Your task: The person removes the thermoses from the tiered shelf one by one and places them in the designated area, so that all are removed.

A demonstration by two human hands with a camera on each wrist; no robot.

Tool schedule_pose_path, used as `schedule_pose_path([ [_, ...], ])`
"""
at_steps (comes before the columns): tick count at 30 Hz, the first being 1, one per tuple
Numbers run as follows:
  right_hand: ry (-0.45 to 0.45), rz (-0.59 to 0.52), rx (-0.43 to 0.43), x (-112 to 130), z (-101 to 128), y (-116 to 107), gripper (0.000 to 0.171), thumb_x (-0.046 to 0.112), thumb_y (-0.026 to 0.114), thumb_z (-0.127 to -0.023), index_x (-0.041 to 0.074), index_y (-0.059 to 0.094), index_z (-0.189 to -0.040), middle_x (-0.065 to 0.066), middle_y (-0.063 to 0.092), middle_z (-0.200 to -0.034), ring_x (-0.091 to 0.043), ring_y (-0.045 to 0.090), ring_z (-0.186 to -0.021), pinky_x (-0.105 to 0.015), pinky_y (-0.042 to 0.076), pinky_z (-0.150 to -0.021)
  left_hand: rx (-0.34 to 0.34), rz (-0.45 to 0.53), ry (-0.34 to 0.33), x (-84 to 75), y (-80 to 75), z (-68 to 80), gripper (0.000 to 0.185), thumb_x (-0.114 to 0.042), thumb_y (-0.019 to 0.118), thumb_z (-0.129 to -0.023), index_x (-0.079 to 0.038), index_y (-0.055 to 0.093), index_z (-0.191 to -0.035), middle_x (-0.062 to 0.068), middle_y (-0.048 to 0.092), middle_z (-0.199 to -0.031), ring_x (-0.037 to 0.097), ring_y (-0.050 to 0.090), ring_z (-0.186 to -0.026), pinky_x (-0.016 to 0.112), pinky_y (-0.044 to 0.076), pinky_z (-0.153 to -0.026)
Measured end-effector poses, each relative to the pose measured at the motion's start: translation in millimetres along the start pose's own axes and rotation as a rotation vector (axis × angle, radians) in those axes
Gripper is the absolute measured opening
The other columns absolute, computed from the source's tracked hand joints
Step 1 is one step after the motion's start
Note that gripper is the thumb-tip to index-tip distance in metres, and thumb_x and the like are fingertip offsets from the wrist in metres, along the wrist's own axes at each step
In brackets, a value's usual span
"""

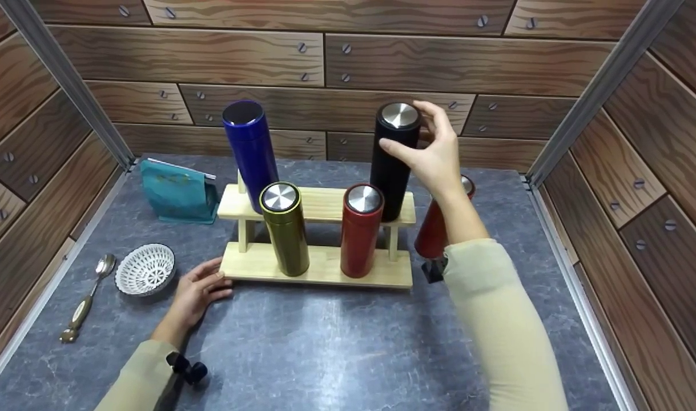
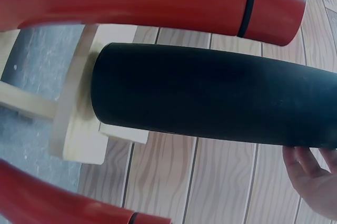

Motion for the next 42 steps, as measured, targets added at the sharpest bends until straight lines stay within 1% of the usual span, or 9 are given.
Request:
schedule_pose_path([
  [4,-0.006,-0.02,-0.016,-0.6,4.6,-8.6,0.068,0.0,0.084,-0.063,0.008,0.054,-0.123,-0.004,0.065,-0.108,-0.019,0.059,-0.086,-0.024,0.048,-0.077,-0.006,-0.01,0.0,-0.7,-1.0,0.3,0.047,0.003,0.063,-0.083,0.003,0.049,-0.129,0.016,0.057,-0.105,0.027,0.062,-0.075,0.04,0.058,-0.064],
  [11,-0.021,-0.042,-0.029,7.5,12.3,-20.7,0.065,-0.004,0.083,-0.063,0.008,0.055,-0.121,-0.004,0.066,-0.108,-0.018,0.058,-0.089,-0.022,0.047,-0.077,-0.014,-0.012,0.005,-1.2,-0.8,0.2,0.047,0.003,0.062,-0.084,0.003,0.05,-0.129,0.016,0.058,-0.107,0.028,0.062,-0.077,0.041,0.058,-0.066],
  [17,-0.029,-0.093,-0.057,4.0,19.1,-36.8,0.066,-0.009,0.082,-0.061,0.007,0.056,-0.12,-0.005,0.066,-0.104,-0.017,0.06,-0.087,-0.02,0.049,-0.075,-0.017,-0.016,0.001,-1.0,-0.8,1.2,0.047,0.003,0.062,-0.084,0.002,0.05,-0.129,0.016,0.057,-0.106,0.027,0.062,-0.077,0.04,0.058,-0.065],
  [25,-0.032,-0.123,-0.101,3.6,30.1,-57.1,0.066,-0.012,0.081,-0.06,0.005,0.057,-0.119,-0.007,0.067,-0.103,-0.017,0.061,-0.083,-0.02,0.049,-0.074,-0.013,-0.004,0.008,-1.4,-0.3,0.9,0.047,0.004,0.062,-0.083,0.003,0.049,-0.128,0.016,0.057,-0.104,0.027,0.062,-0.076,0.041,0.058,-0.064],
  [29,-0.031,-0.127,-0.119,1.8,35.9,-64.2,0.066,-0.013,0.08,-0.06,0.004,0.057,-0.119,-0.008,0.066,-0.103,-0.017,0.061,-0.084,-0.02,0.049,-0.074,-0.021,0.0,0.007,-1.6,-1.0,-0.2,0.046,0.004,0.061,-0.083,0.003,0.05,-0.128,0.016,0.058,-0.104,0.027,0.062,-0.075,0.04,0.058,-0.063],
  [34,-0.04,-0.134,-0.137,1.3,42.7,-73.6,0.065,-0.014,0.079,-0.06,0.002,0.057,-0.119,-0.01,0.066,-0.104,-0.017,0.06,-0.084,-0.021,0.049,-0.072,-0.016,0.01,0.007,-0.8,0.0,0.0,0.046,0.005,0.06,-0.084,0.003,0.05,-0.128,0.016,0.058,-0.103,0.027,0.062,-0.075,0.04,0.058,-0.063],
  [42,-0.034,-0.127,-0.137,-1.3,52.2,-88.5,0.068,-0.018,0.078,-0.059,0.002,0.057,-0.12,-0.01,0.066,-0.104,-0.018,0.061,-0.086,-0.019,0.05,-0.073,-0.02,0.008,0.005,0.1,-0.2,1.3,0.046,0.005,0.06,-0.084,0.003,0.049,-0.128,0.016,0.058,-0.105,0.026,0.062,-0.075,0.039,0.058,-0.063],
])
Point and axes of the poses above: each hand's wrist, its own z-axis away from the middle knuckle, its own y-axis out of the palm, x = y × z, the point moved 10 cm from there along -z, towards the middle knuckle
